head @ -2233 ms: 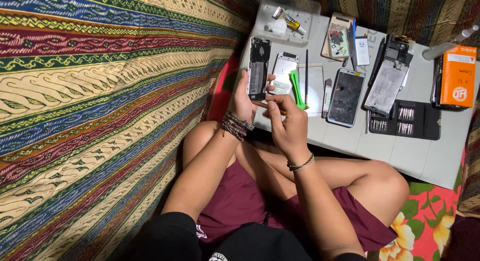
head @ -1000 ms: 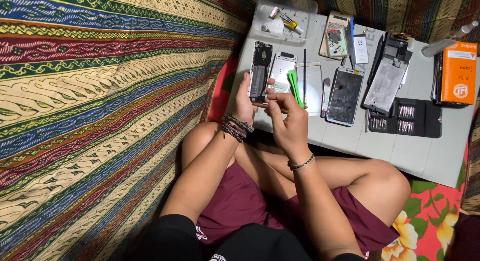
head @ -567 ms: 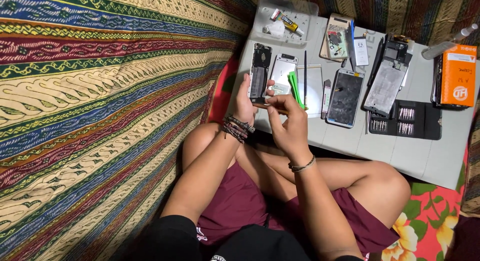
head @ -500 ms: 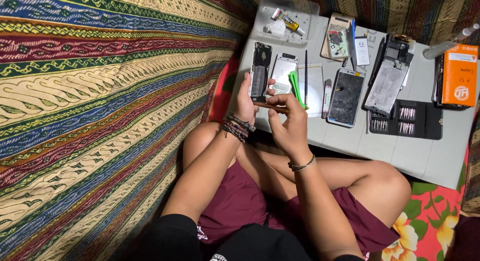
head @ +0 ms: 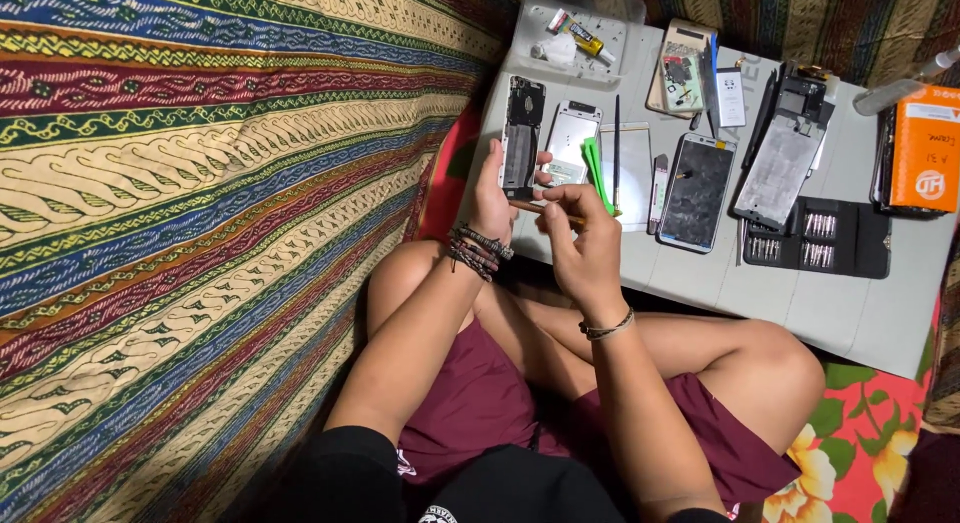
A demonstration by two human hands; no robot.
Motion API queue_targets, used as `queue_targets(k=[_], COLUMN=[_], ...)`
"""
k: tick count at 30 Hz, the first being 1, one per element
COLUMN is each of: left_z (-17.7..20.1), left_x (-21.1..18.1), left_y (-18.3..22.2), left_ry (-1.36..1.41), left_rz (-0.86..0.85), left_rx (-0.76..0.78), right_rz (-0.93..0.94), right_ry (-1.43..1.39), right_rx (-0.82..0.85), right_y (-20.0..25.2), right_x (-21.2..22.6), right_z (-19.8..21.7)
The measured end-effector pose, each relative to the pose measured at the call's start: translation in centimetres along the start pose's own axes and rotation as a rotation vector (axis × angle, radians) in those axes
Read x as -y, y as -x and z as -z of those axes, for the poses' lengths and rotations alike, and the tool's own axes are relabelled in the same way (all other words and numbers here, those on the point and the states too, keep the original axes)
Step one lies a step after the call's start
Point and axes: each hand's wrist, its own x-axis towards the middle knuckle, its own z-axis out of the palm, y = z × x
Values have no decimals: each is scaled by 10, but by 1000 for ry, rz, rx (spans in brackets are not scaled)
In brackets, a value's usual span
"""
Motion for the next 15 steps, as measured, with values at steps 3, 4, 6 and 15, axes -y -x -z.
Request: queue_targets(k=[3, 4, 6, 15], left_z=[-5, -3, -2, -2], left_x=[-4, -3, -1, -6], left_y=[4, 3, 1, 0], left_ry=[10, 10, -5, -12], left_rz=[2, 5, -5, -15], left_rx=[-4, -5, -12, -27], right_rz=[21, 18, -28, -52], right_ry=[-14, -14, -2, -15], right_rx=[24, 23, 6, -5], right_y=[-1, 0, -1, 0], right_x=[-7, -7, -7, -8], right_z=[5, 4, 3, 1])
